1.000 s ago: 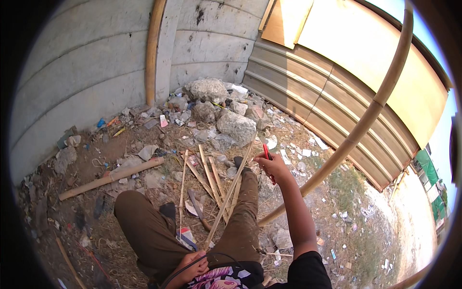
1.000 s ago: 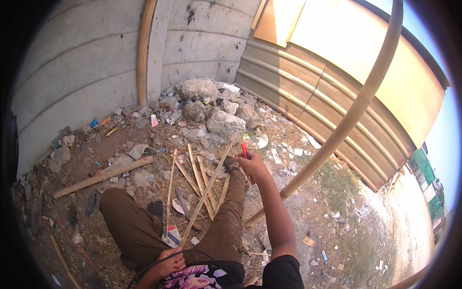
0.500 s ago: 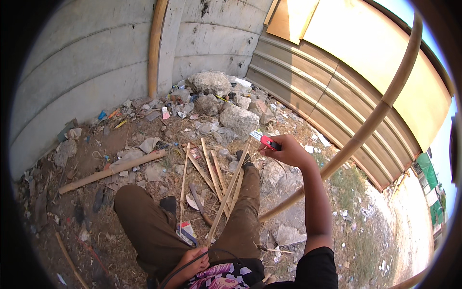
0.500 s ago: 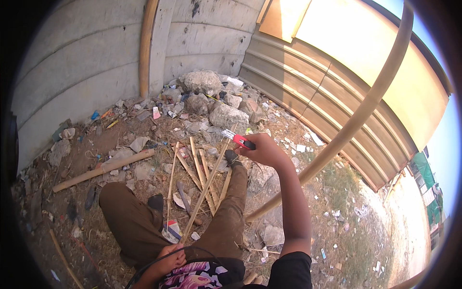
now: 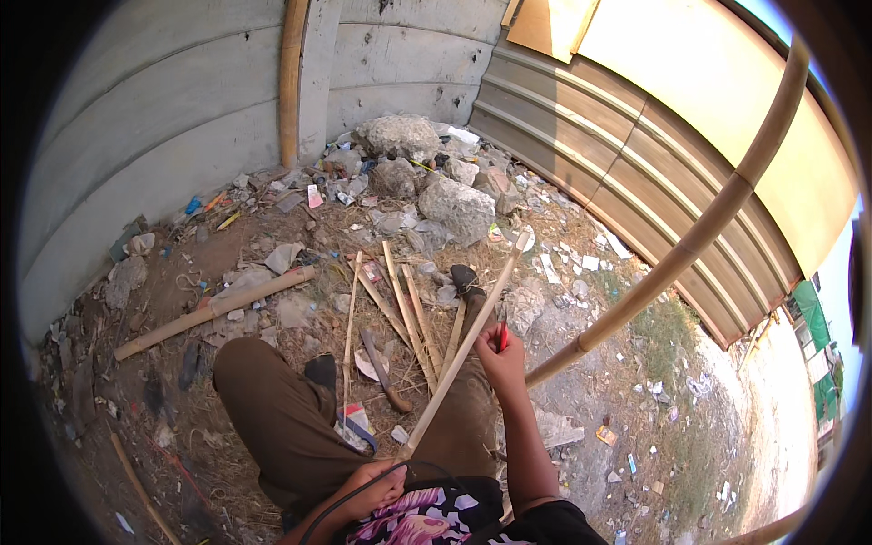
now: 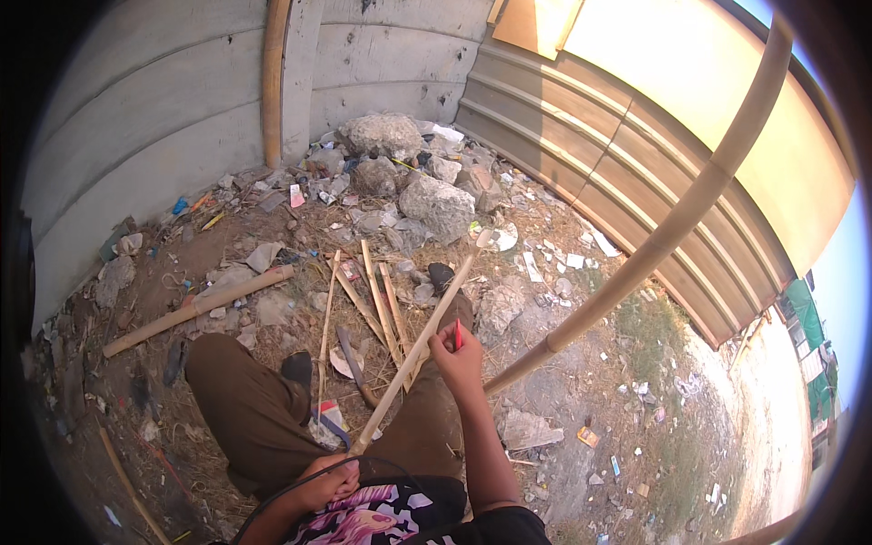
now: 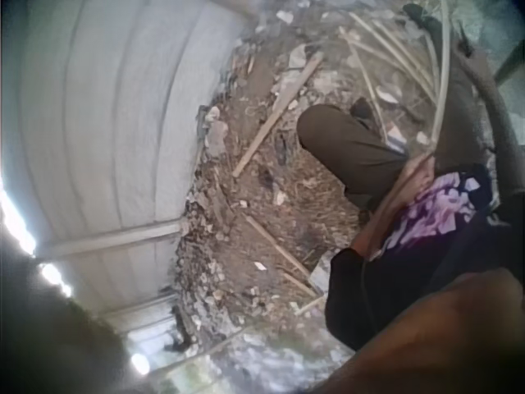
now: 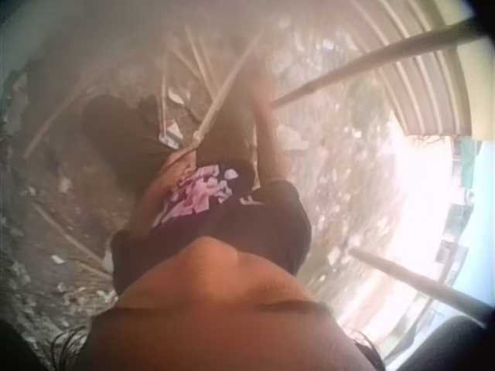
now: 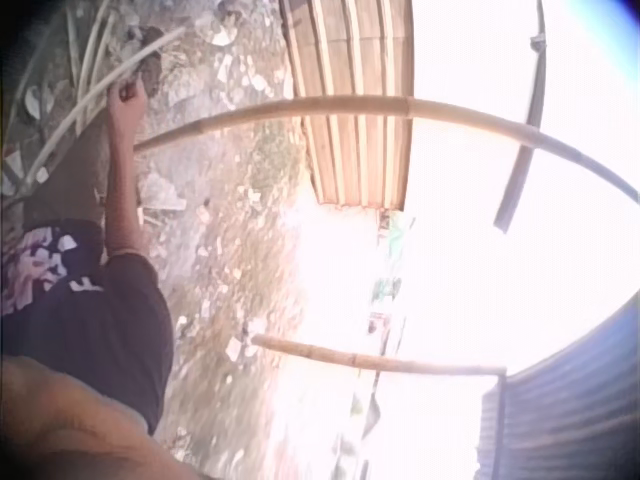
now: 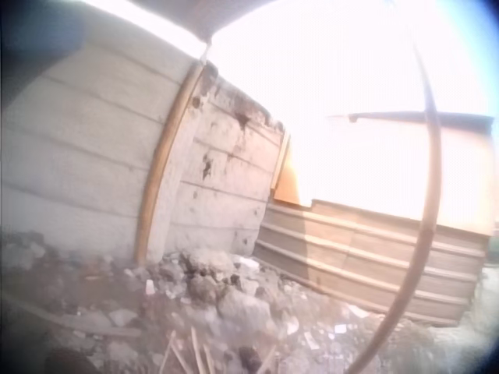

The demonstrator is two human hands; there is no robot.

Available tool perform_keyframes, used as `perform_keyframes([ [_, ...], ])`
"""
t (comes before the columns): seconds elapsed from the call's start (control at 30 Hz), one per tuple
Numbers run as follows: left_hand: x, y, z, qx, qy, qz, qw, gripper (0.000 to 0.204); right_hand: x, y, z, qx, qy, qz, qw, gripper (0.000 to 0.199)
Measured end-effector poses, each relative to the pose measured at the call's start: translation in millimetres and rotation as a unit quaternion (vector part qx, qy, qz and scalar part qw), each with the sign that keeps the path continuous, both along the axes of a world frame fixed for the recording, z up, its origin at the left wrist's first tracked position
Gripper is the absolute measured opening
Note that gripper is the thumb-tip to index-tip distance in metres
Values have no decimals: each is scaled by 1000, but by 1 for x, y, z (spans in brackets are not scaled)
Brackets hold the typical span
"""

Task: The person sits on the ground and uses a red utility knife to shave a long bamboo stick. They hold the stick with their left hand and scrape the surface with the knife in their right hand, removing thin strips of bamboo.

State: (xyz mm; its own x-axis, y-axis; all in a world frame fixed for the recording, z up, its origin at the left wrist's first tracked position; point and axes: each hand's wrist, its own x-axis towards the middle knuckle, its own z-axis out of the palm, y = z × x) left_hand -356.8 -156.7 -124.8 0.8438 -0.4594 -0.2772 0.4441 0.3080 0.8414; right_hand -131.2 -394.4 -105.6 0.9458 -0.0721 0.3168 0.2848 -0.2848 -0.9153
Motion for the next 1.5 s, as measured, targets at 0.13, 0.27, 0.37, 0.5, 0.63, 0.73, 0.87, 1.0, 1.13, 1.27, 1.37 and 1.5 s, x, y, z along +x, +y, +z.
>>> perform_keyframes([
  [0.13, -4, -1, -1, 59, -23, 19, 998, 37, -24, 16, -10, -267, -134, -86, 951, 38],
  [0.27, 0, -3, 2, 111, -38, -9, 993, 34, -20, 13, -24, -270, -167, -128, 940, 35],
  [0.37, 2, -2, 1, 111, -35, -18, 993, 35, -14, 18, -18, -264, -198, -150, 932, 35],
  [0.5, 3, -5, 8, 67, -10, -8, 998, 35, 0, 23, -15, -273, -235, -156, 920, 34],
  [0.63, 4, -2, 2, 10, 19, 0, 1000, 36, 16, 33, -14, -256, -279, -153, 913, 32],
  [0.73, 5, -2, 8, -20, 23, 13, 999, 38, 23, 43, -11, -260, -285, -163, 908, 31],
  [0.87, 5, 0, 6, -24, 32, 10, 999, 38, 32, 50, -7, -247, -293, -185, 905, 32],
  [1.0, 6, -2, 7, -24, 32, 9, 999, 39, 56, 46, -6, -223, -301, -211, 903, 33],
  [1.13, 4, -3, 5, -10, 25, 22, 999, 40, 87, 40, 3, -221, -239, -265, 908, 35],
  [1.27, 6, -3, 12, 35, 21, 10, 999, 40, 129, 28, 26, -220, -163, -312, 910, 38],
  [1.37, 8, -4, 11, 42, 21, 13, 999, 40, 151, 17, 23, -276, -195, -308, 889, 36],
  [1.5, 9, -2, 5, -9, 45, 28, 999, 38, 170, 7, 1, -117, -15, -94, 989, 36],
])
